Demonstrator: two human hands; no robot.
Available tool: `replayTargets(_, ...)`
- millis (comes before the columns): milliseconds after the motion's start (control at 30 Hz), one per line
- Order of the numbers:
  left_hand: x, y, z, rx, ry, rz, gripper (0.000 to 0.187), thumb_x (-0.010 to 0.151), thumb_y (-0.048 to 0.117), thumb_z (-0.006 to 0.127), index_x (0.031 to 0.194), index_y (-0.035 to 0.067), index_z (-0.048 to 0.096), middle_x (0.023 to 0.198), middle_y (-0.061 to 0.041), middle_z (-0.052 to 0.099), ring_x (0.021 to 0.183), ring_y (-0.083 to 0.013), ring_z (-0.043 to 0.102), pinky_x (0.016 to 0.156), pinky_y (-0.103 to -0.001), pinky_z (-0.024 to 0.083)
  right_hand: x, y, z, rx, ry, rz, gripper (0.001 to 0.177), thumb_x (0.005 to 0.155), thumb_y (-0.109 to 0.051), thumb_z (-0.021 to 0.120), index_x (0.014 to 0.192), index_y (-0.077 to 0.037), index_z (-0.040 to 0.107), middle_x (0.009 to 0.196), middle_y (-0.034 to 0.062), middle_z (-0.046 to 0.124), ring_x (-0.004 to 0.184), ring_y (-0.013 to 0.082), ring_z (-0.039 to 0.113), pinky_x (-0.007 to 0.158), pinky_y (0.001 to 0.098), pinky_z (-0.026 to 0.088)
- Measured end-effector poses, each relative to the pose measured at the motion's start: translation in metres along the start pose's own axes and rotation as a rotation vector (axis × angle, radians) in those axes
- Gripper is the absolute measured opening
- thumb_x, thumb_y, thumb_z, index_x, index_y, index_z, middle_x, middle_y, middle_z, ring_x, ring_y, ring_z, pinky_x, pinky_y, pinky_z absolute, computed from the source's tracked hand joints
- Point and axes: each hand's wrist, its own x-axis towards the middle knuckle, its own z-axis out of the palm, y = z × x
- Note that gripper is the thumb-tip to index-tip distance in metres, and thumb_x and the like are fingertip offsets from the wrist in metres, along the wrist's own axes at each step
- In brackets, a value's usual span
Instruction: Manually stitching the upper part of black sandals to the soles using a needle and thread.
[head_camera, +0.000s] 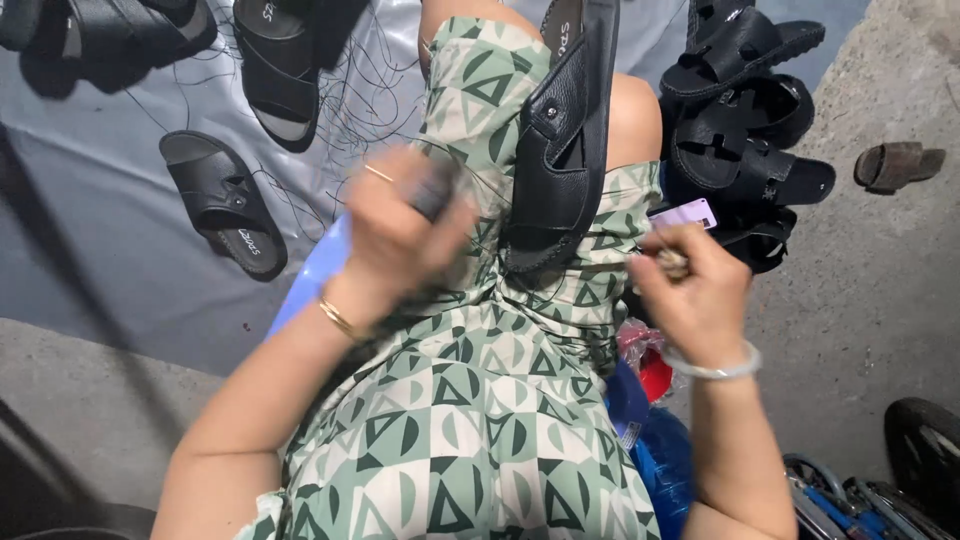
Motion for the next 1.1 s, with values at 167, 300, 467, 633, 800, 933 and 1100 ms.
replayTargets(167, -0.076, 0.018, 0.044, -0.096, -0.388, 0.190, 0.026, 0.066, 0.019, 0.066, 0.047, 0.012, 0.050, 0.051, -0.001, 0.041, 0.052, -0.0212, 0.047, 0.047, -0.034, 0.038, 0.019, -0.033, 0.029, 0.428, -0.054, -0.056, 0.014, 0.081, -0.015, 0.063, 0.076, -0.002, 0.062, 0.080, 0.0123, 0.064, 0.071, 0.0173, 0.059, 0.064, 0.0275, 0.045)
replayTargets(300, 0.015, 0.060, 0.006, -0.703, -0.443, -0.274, 0.020, 0.078, 0.017, 0.064, 0.066, 0.001, 0.063, 0.054, -0.014, 0.057, 0.051, -0.0351, 0.057, 0.045, -0.038, 0.043, 0.008, -0.025, 0.040, 0.897, -0.142, 0.244, 0.023, 0.087, -0.014, 0.053, 0.099, 0.005, 0.058, 0.075, 0.0176, 0.064, 0.056, 0.0169, 0.063, 0.049, 0.0232, 0.050)
replayTargets(467, 0.026, 0.079, 0.006, -0.938, -0.297, -0.110, 0.023, 0.080, 0.025, 0.065, 0.071, 0.004, 0.061, 0.068, -0.010, 0.063, 0.063, -0.0269, 0.064, 0.057, -0.032, 0.051, 0.004, -0.042, 0.010, 0.344, -0.311, -0.276, 0.031, 0.085, -0.011, 0.055, 0.112, 0.005, 0.055, 0.119, 0.0254, 0.053, 0.116, 0.0429, 0.047, 0.093, 0.0526, 0.036)
replayTargets(633, -0.005, 0.019, 0.002, -0.241, -0.386, 0.065, 0.019, 0.084, 0.014, 0.061, 0.093, -0.003, 0.057, 0.094, -0.013, 0.054, 0.082, -0.0275, 0.057, 0.066, -0.034, 0.048, 0.010, 0.058, -0.104, -0.272, 0.115, -0.298, 0.038, 0.092, 0.009, 0.057, 0.128, 0.016, 0.048, 0.127, 0.0323, 0.046, 0.125, 0.0443, 0.037, 0.104, 0.0493, 0.028)
replayTargets(800, -0.020, -0.006, -0.007, -0.082, -0.418, 0.041, 0.026, 0.079, 0.024, 0.071, 0.076, 0.004, 0.054, 0.064, -0.004, 0.046, 0.058, -0.0224, 0.054, 0.051, -0.030, 0.045, 0.021, 0.154, -0.146, -0.377, 0.270, -0.317, 0.035, 0.095, 0.024, 0.054, 0.129, 0.024, 0.047, 0.127, 0.0398, 0.045, 0.123, 0.0484, 0.040, 0.104, 0.0503, 0.030)
replayTargets(933, 0.005, 0.007, -0.010, -0.637, -0.471, -0.233, 0.014, 0.083, 0.014, 0.064, 0.079, 0.001, 0.060, 0.084, -0.011, 0.057, 0.078, -0.0270, 0.060, 0.070, -0.034, 0.048, 0.065, 0.041, -0.080, -0.300, 0.184, -0.343, 0.034, 0.085, 0.022, 0.047, 0.115, 0.012, 0.058, 0.114, 0.0266, 0.057, 0.111, 0.0378, 0.053, 0.098, 0.0437, 0.042)
replayTargets(1100, 0.012, 0.008, -0.011, -1.404, -0.464, -0.811, 0.027, 0.090, 0.015, 0.054, 0.112, 0.000, 0.054, 0.123, -0.019, 0.054, 0.110, -0.0278, 0.058, 0.098, -0.035, 0.051, 0.039, -0.014, 0.004, -0.070, -0.272, -0.334, 0.027, 0.085, -0.018, 0.059, 0.109, -0.006, 0.059, 0.100, 0.0097, 0.064, 0.089, 0.0217, 0.062, 0.079, 0.0307, 0.047)
